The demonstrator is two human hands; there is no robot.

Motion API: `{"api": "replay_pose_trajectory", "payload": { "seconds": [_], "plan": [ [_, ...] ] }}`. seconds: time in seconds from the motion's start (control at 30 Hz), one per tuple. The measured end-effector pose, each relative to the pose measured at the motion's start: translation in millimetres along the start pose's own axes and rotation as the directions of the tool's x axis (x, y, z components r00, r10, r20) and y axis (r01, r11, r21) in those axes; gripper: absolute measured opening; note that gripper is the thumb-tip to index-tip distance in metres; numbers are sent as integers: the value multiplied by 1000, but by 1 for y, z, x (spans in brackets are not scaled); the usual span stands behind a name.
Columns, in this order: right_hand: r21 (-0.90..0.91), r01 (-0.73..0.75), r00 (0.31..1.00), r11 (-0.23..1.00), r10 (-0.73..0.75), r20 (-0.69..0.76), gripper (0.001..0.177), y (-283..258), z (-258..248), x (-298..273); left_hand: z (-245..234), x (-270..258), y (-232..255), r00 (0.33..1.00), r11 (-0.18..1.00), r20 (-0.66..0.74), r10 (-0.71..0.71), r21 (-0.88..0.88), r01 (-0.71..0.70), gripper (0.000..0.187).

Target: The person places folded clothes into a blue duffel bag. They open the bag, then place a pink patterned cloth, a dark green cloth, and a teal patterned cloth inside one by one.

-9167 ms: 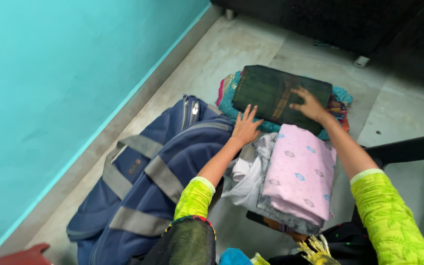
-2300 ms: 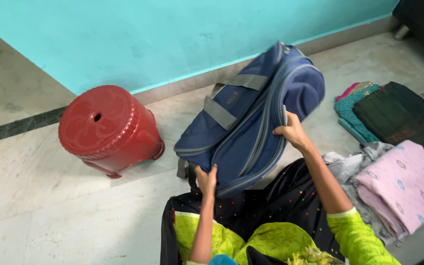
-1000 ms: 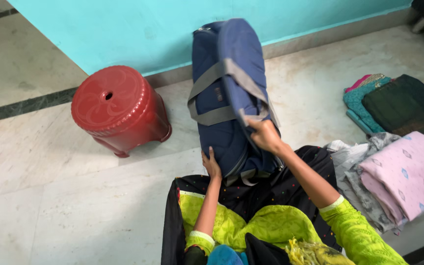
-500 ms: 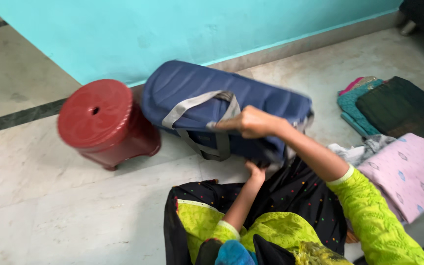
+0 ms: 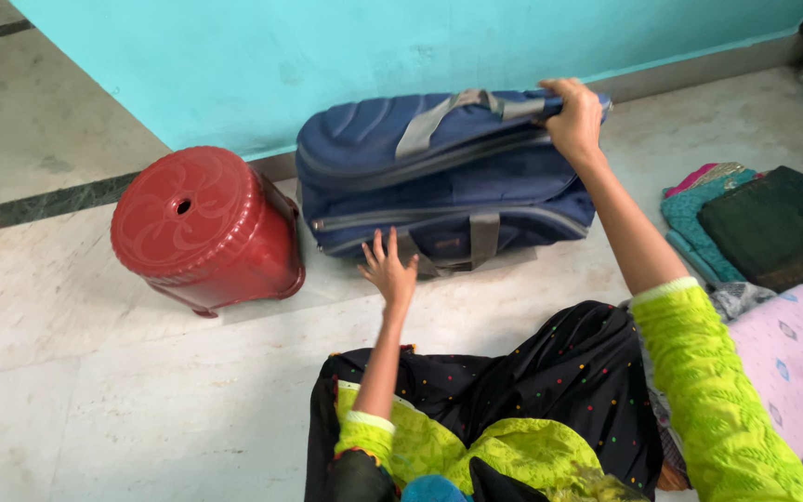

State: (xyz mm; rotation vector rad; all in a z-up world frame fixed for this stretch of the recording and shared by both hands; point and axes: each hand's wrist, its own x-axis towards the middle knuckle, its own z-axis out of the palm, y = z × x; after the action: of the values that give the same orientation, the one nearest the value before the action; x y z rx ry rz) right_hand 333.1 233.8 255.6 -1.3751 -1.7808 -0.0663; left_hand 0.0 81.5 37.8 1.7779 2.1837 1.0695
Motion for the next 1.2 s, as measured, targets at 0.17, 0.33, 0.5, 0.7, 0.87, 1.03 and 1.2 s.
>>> {"api": "replay_pose_trajectory", "payload": {
  "seconds": [0.17, 0.33, 0.5, 0.7, 0.87, 1.03, 1.2],
  "plan": [
    [-160, -154, 947, 975, 100, -305, 89, 30, 60, -54, -11, 36, 1, 989, 977, -17, 149, 157, -145, 67],
    [-204, 139, 990, 969, -136, 29, 61, 36, 77, -175, -4, 38, 5, 984, 993, -128, 121, -1, -122, 32],
    [-191, 95, 994, 977, -85, 62, 29, 57, 56, -226, 3, -10, -6, 986, 994, -127, 106, -5, -107, 24],
    [-115, 48, 979, 992, -70, -191, 26, 50, 24, -239, -6, -41, 23, 970, 986, -209, 126, -85, -147, 16],
    [-70, -14, 953, 997, -8, -304, 26, 54, -30, -220, -27, -48, 80, 938, 953, -268, 221, -144, -266, 13],
    [-78, -58, 952, 995, 31, -303, 29, 58, -53, -206, -46, -41, 118, 903, 917, -318, 289, -179, -357, 18],
    [-198, -145, 962, 969, 91, -258, 32, 68, -43, -209, -55, -54, 124, 935, 916, -214, 282, -229, -328, 20]
  ]
}}
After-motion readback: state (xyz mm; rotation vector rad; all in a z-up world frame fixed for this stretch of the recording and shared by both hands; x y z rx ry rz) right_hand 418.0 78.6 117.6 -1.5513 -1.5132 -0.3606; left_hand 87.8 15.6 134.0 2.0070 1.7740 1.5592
